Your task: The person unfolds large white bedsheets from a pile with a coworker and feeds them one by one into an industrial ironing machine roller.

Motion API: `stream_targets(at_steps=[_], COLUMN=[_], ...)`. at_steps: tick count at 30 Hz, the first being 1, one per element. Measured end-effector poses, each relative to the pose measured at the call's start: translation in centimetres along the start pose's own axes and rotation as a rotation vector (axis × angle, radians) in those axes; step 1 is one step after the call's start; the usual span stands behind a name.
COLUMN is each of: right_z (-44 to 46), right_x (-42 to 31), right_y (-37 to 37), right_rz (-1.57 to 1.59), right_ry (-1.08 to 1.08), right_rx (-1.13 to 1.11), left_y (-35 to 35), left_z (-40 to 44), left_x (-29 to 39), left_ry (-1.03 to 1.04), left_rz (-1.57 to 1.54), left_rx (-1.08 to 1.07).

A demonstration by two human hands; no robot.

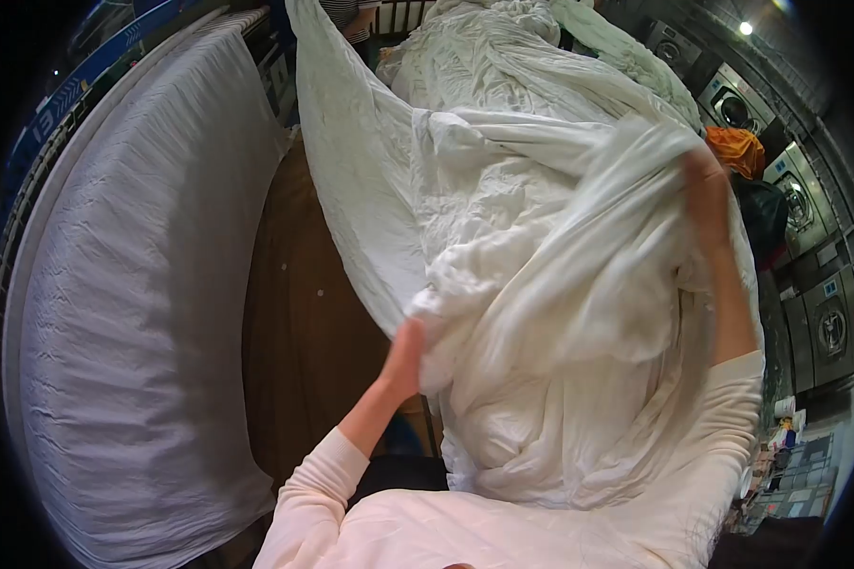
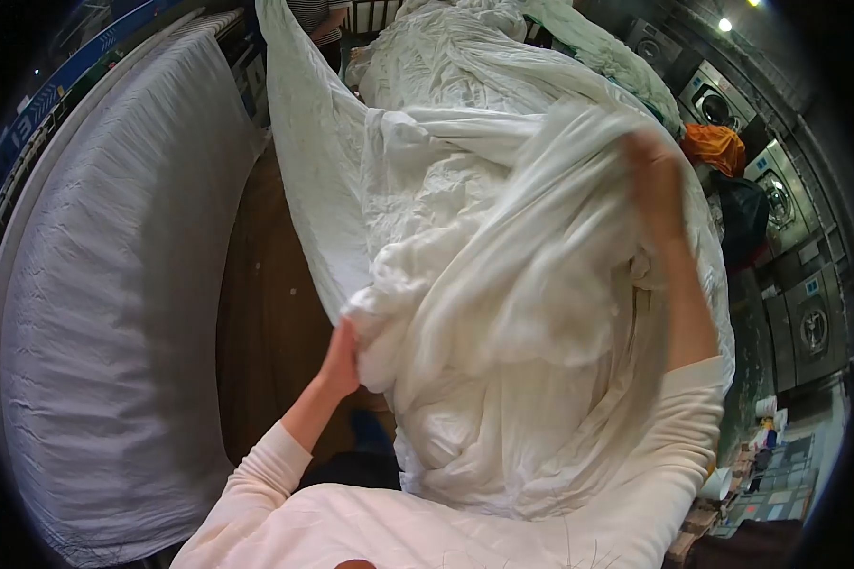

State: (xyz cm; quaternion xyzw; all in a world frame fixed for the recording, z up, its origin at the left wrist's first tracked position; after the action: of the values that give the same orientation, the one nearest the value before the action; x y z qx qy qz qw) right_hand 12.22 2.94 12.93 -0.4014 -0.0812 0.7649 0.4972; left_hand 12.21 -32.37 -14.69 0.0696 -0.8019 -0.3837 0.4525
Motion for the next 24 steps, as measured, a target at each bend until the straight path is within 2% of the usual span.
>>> stream_targets(at_steps=[2,3,4,5,6,7,8,9,10,11,12,16,17,18,19,21,22,24], right_z=[4.8,7.5,10.4,12.5,14.2,14.5,14.5,12.7,10.9,9.6,8.2,5.8,6.9,7.4,7.8,6.5,2.9,-3.7], right_x=[4.9,8.3,12.5,17.1,21.6,22.8,23.5,24.5,25.6,29.3,33.0,39.0,35.7,23.7,17.2,7.1,2.7,-1.9], right_y=[-7.7,-11.2,-14.5,-17.9,-20.7,-20.8,-20.7,-20.4,-20.1,-20.0,-19.9,-16.2,-16.8,-12.7,-10.6,-4.0,0.6,8.4], right_rz=[0.310,-0.263,-0.841,-0.649,-0.455,-0.315,-0.169,-0.405,-0.642,-0.804,-0.959,-0.054,-0.205,-1.102,-1.250,-0.727,-0.334,-0.073], right_ry=[-0.009,-0.275,-0.535,-0.386,-0.239,-0.005,0.219,0.310,0.374,0.335,0.275,0.611,0.652,0.582,0.279,-0.442,-0.162,-0.537], right_rx=[0.018,0.052,0.082,0.151,0.219,0.297,0.396,0.272,0.132,-0.003,-0.130,0.398,0.426,0.301,0.266,0.024,-0.281,-0.883], left_y=[-0.8,-1.7,-3.5,-5.9,-8.3,-7.8,-10.7,-12.5,-14.6,-14.7,-13.6,-9.7,-9.3,-9.2,-10.6,-10.1,-9.8,-9.8], left_z=[-0.7,-1.0,-1.2,-2.0,-3.3,-5.7,-7.7,-9.9,-12.1,-13.7,-13.7,-12.4,-12.1,-11.8,-11.9,-11.7,-11.7,-12.6], left_x=[1.5,2.2,2.2,2.2,2.9,5.2,6.3,7.5,7.8,7.6,7.7,6.7,6.5,6.0,5.6,6.6,7.4,8.7], left_ry=[-0.013,-0.020,-0.047,-0.072,-0.147,-0.072,-0.108,-0.185,-0.284,-0.292,-0.272,-0.208,-0.184,-0.155,-0.175,-0.097,-0.062,0.039], left_rz=[-0.062,-0.093,0.091,0.274,0.567,0.573,0.758,0.797,0.781,0.734,0.708,0.594,0.575,0.553,0.561,0.549,0.549,0.509], left_rx=[0.022,0.035,0.010,-0.011,0.116,-0.072,-0.083,-0.063,0.094,0.271,0.246,0.129,0.130,0.130,0.100,0.105,0.110,0.224])
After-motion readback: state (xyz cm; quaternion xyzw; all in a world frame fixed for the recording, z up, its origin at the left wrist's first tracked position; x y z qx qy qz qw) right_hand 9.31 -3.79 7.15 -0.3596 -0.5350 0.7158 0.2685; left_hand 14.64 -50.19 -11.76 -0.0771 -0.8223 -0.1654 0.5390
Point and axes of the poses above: each hand's wrist, its own z-axis towards the middle knuckle, its own y-axis out of the palm, x = y × z, the point moved 2 cm from there along z, towards the middle knuckle, and after that the axes turned 8 degrees about z, right-handed, at the moved point
